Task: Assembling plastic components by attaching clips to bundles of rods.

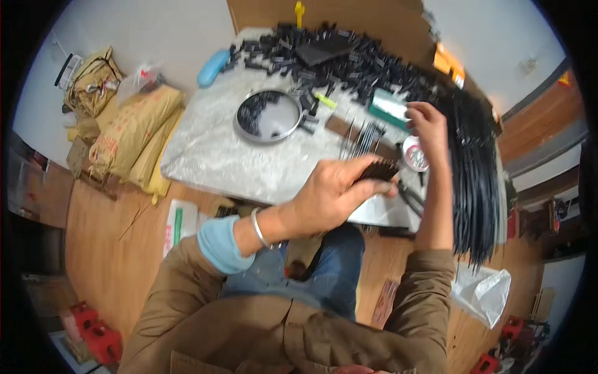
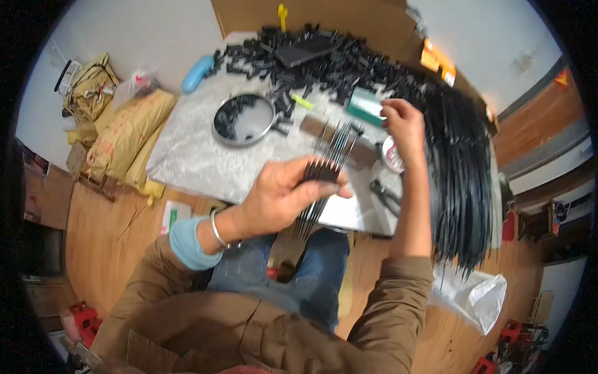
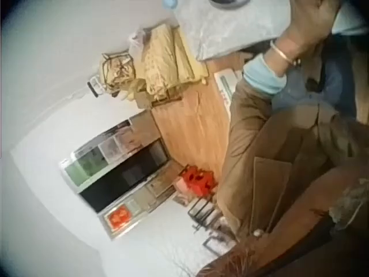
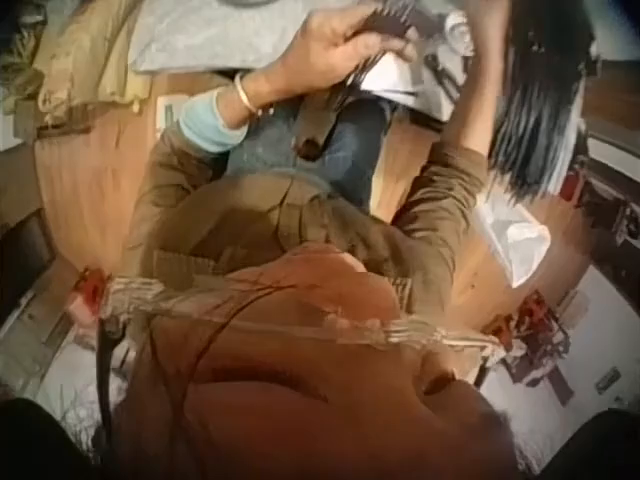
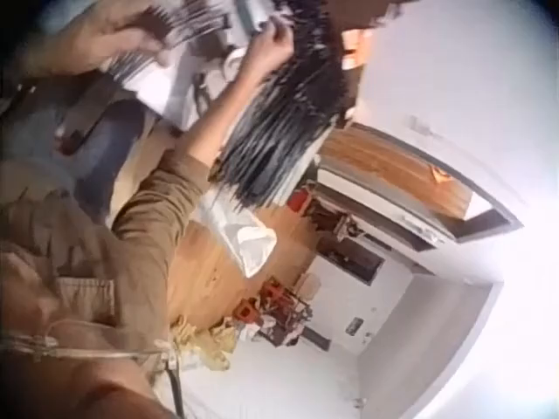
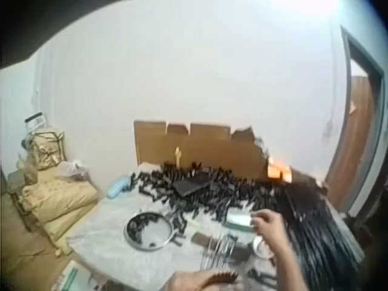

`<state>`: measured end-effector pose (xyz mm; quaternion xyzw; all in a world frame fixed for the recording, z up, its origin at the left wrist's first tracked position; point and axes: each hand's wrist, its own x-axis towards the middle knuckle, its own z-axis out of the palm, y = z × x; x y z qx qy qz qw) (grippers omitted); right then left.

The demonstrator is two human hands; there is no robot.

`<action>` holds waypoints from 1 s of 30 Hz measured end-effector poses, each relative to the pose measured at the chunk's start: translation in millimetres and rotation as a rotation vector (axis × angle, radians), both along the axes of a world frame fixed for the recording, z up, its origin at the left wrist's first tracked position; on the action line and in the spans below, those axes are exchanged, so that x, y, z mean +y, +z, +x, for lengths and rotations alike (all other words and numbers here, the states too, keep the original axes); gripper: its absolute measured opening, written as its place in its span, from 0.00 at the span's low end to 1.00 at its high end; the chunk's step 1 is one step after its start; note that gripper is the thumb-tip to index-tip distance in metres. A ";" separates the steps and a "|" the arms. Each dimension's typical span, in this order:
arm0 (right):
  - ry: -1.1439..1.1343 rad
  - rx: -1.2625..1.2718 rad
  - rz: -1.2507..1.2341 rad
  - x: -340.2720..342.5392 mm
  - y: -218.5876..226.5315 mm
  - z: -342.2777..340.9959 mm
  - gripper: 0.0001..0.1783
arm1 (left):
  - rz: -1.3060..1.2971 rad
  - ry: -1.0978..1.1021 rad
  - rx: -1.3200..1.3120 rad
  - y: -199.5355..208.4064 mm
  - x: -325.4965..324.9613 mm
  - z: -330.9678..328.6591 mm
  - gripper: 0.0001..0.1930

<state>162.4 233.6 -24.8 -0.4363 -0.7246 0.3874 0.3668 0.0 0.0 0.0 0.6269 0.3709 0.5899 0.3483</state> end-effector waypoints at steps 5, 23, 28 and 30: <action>0.542 0.034 -0.298 -105.6 2.5 72.6 0.21 | 0.041 -0.024 -0.058 -13.2 11.6 -1.2 0.09; 0.134 -0.064 0.488 -197.0 -29.6 17.3 0.06 | -0.109 -0.027 -0.121 -15.1 -6.8 10.0 0.10; 0.221 -0.247 0.505 -194.9 -22.5 16.5 0.07 | -0.153 -0.084 -0.203 -8.9 -5.1 12.3 0.11; 0.235 -0.298 0.491 -192.1 -19.5 16.8 0.08 | -0.160 -0.082 -0.166 -6.6 -4.7 12.5 0.12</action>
